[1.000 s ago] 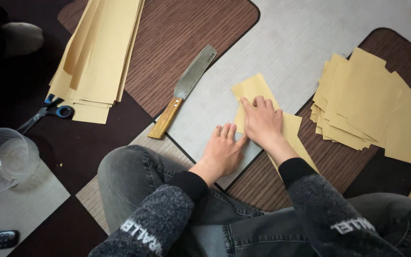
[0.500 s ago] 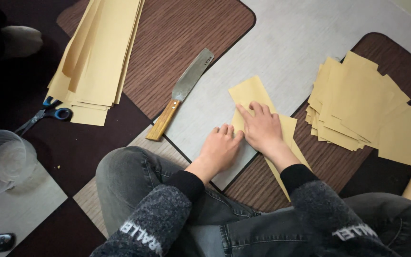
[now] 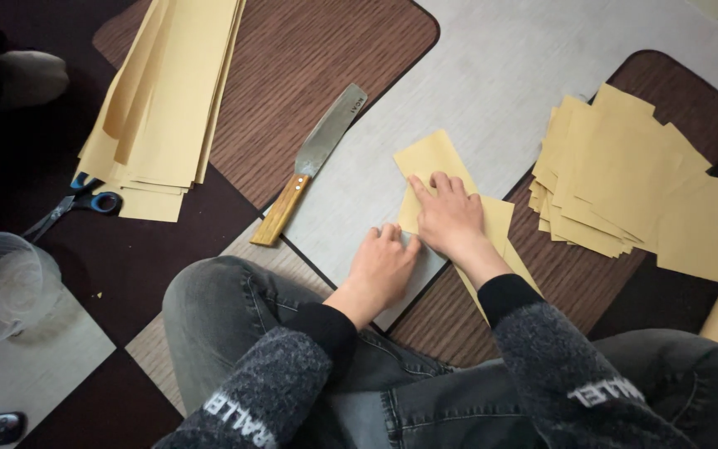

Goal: Folding and cutting long strips of yellow paper into smaller rectangular sheets using a large knife.

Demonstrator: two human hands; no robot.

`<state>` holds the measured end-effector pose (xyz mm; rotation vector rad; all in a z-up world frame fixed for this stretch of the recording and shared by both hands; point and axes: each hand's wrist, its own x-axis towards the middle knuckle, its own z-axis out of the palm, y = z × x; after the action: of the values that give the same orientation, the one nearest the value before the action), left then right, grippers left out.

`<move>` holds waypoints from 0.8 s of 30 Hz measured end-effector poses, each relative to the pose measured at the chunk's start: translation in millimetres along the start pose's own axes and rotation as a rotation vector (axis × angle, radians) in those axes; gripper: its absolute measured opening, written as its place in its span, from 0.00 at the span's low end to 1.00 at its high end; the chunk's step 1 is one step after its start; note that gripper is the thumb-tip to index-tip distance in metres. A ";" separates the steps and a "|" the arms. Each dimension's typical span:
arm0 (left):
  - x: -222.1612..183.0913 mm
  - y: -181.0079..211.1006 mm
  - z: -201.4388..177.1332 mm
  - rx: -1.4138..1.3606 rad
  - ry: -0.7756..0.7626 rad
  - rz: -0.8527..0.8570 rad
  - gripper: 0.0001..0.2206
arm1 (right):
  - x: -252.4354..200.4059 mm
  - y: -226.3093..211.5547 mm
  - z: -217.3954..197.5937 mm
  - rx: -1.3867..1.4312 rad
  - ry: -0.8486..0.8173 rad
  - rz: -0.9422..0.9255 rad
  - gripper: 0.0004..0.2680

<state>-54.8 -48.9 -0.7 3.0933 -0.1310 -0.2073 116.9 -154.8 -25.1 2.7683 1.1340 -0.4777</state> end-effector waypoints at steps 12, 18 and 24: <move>7.1 -32.2 -13.6 -0.300 0.066 -0.109 0.20 | -31.8 53.3 -34.8 0.109 0.032 0.028 0.30; 4.5 -37.5 -28.3 -0.315 0.075 -0.160 0.17 | -53.9 57.9 -35.6 0.085 0.026 0.040 0.37; 3.9 -36.4 -26.5 -0.359 0.016 -0.227 0.23 | -34.7 74.7 -2.1 0.189 -0.112 0.166 0.30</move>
<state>-44.5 -12.1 23.5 2.7445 0.2335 -0.1883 146.4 -230.7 -12.8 2.9188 0.8683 -0.7439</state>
